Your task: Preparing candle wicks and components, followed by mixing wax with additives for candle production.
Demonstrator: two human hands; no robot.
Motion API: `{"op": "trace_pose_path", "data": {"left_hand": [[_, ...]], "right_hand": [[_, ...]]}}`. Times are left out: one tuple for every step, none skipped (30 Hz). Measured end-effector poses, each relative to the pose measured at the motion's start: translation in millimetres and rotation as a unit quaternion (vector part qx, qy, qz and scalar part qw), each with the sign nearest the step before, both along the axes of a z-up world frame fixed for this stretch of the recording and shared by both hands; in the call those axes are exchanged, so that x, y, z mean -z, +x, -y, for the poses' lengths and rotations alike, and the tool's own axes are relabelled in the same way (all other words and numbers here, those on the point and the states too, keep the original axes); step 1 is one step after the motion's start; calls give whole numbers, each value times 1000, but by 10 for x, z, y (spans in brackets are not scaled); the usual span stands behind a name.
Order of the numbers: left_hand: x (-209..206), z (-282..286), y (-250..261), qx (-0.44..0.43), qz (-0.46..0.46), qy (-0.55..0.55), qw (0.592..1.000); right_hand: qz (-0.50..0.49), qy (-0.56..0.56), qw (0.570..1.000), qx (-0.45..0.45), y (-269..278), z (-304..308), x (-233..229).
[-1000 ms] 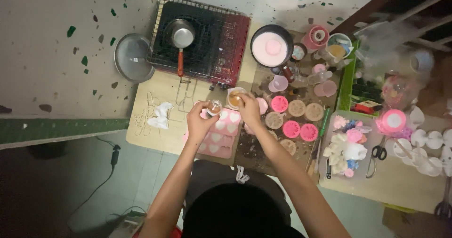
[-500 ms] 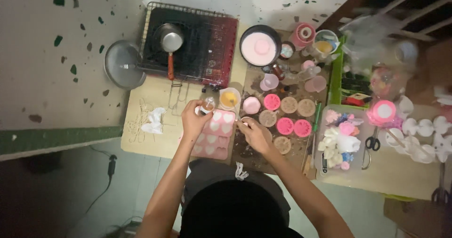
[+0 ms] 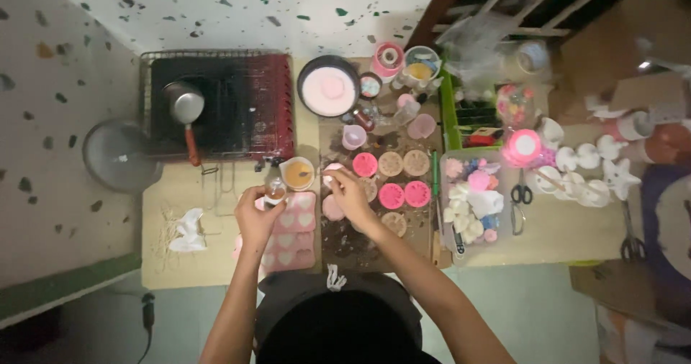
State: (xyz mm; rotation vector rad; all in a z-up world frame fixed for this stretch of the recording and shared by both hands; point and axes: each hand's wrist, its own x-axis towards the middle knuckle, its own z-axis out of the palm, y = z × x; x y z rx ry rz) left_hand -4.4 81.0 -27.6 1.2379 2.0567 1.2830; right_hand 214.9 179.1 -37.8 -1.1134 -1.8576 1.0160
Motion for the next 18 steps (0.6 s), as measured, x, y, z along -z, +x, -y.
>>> {"op": "trace_pose_path", "data": {"left_hand": [[-9, 19, -12, 1, -12, -2, 1000], [-17, 41, -35, 2, -24, -5, 1000], [-33, 46, -41, -7, -28, -10, 1000], [-49, 53, -50, -2, -28, -9, 1000], [-56, 38, -53, 5, -28, -7, 1000], [-66, 51, -78, -2, -31, -10, 999], [-76, 46, -91, 3, -28, -15, 999], [-87, 42, -102, 8, -26, -20, 999], [-98, 32, -107, 5, -27, -21, 999], [-110, 25, -111, 9, -27, -25, 999], [-122, 21, -116, 14, -28, -29, 999], [-118, 43, -121, 12, -29, -31, 999], [-114, 45, -130, 13, -26, -24, 999], [-111, 48, -138, 14, -23, -18, 999], [-117, 43, -137, 12, -23, -17, 1000], [-122, 39, -138, 10, -19, -12, 1000], [-126, 61, -139, 8, -14, -8, 1000], [-126, 72, -148, 7, -14, -9, 1000]], "right_hand": [[22, -25, 999, 1, 26, 10, -87], [45, -50, 998, 1, 44, 20, -173], [41, -55, 998, -9, 94, 20, -173], [54, -9, 996, -72, 142, 20, -173], [66, 39, 988, -132, 202, 6, -170], [62, 37, 988, -139, 200, 14, -148], [67, 22, 989, -133, 216, 17, -134], [73, 8, 989, -127, 235, 20, -122], [72, 7, 989, -130, 238, -1, -37], [44, -31, 989, -139, 243, -19, 46], [17, -69, 987, -145, 249, -27, 129], [16, -70, 987, -147, 221, -28, 101], [0, -56, 991, -122, 192, -43, 69], [-16, -43, 994, -97, 163, -57, 37], [-16, -42, 994, -99, 137, -97, 22], [0, -67, 990, -121, 107, -136, 10], [16, -93, 985, -142, 78, -147, -1], [16, -95, 985, -144, 42, -153, 0]]}}
